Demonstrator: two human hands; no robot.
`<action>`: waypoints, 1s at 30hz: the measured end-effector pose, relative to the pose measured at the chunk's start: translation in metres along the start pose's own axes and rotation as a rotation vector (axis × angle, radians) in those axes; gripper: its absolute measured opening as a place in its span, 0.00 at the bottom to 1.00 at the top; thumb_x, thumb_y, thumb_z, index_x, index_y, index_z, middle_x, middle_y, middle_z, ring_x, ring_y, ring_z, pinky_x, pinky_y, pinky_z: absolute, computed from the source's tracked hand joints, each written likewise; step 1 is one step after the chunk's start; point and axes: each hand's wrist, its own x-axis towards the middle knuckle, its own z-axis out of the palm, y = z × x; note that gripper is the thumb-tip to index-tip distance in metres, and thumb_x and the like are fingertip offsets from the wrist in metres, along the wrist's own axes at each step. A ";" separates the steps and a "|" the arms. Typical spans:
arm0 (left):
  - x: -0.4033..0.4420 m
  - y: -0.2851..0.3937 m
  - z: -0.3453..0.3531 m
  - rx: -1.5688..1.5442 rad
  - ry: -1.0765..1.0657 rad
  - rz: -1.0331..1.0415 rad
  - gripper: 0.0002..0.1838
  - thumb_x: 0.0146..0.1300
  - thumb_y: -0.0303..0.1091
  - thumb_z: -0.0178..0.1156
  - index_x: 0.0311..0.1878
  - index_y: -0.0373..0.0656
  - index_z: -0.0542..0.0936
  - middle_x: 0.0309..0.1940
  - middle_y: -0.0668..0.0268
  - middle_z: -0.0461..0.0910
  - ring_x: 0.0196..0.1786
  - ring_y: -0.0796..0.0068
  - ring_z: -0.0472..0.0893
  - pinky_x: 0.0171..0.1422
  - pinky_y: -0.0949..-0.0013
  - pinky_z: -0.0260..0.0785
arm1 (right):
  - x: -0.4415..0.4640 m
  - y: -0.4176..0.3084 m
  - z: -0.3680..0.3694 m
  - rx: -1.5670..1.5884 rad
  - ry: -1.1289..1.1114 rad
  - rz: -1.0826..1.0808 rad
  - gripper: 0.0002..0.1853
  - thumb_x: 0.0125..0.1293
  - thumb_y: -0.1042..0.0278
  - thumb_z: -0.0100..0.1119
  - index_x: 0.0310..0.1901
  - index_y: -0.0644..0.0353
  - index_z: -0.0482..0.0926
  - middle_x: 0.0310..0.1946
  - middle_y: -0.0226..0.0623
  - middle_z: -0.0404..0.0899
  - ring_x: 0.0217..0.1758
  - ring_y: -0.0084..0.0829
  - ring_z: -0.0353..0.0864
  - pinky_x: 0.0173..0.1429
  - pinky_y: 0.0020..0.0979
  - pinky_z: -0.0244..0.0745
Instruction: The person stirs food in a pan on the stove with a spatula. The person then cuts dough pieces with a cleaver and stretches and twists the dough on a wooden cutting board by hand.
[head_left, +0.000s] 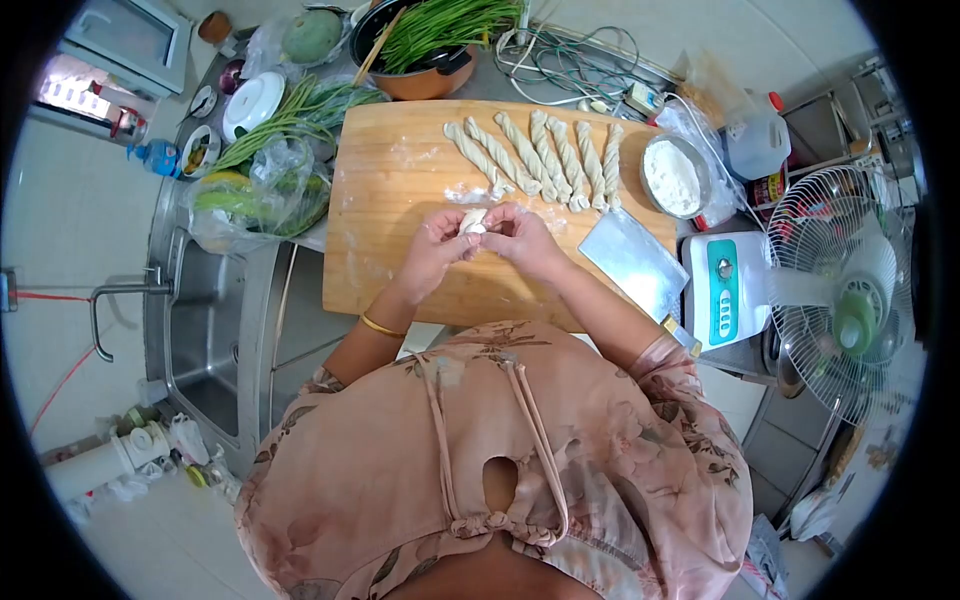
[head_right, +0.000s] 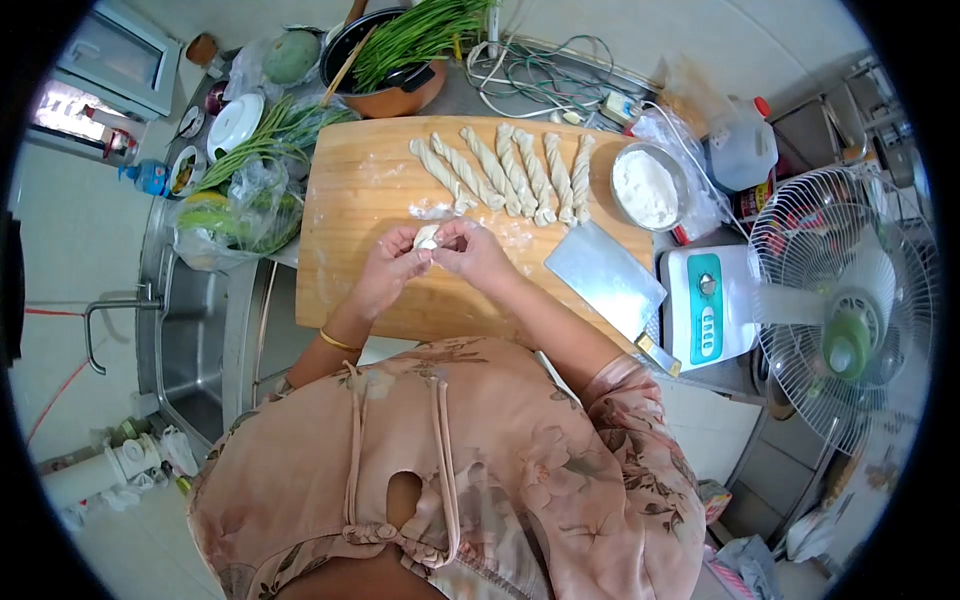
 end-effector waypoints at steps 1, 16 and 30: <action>0.000 0.002 0.000 -0.030 0.000 -0.031 0.08 0.60 0.28 0.60 0.41 0.40 0.74 0.34 0.69 0.77 0.32 0.84 0.74 0.35 0.79 0.68 | -0.003 -0.012 0.000 0.061 -0.002 0.017 0.14 0.55 0.75 0.64 0.41 0.65 0.72 0.32 0.30 0.75 0.35 0.19 0.75 0.39 0.23 0.71; -0.016 0.025 0.029 -0.090 0.115 -0.131 0.09 0.61 0.30 0.60 0.42 0.35 0.78 0.36 0.64 0.80 0.35 0.79 0.79 0.39 0.77 0.74 | -0.013 -0.042 -0.014 -0.057 0.000 0.226 0.10 0.59 0.72 0.60 0.41 0.66 0.78 0.27 0.31 0.79 0.27 0.19 0.76 0.31 0.20 0.70; -0.014 0.020 0.011 0.209 0.090 -0.072 0.10 0.60 0.27 0.59 0.44 0.34 0.77 0.34 0.65 0.80 0.32 0.80 0.77 0.35 0.78 0.72 | -0.020 -0.040 -0.012 0.056 -0.065 0.329 0.14 0.61 0.68 0.60 0.47 0.64 0.77 0.32 0.33 0.80 0.31 0.21 0.79 0.31 0.21 0.71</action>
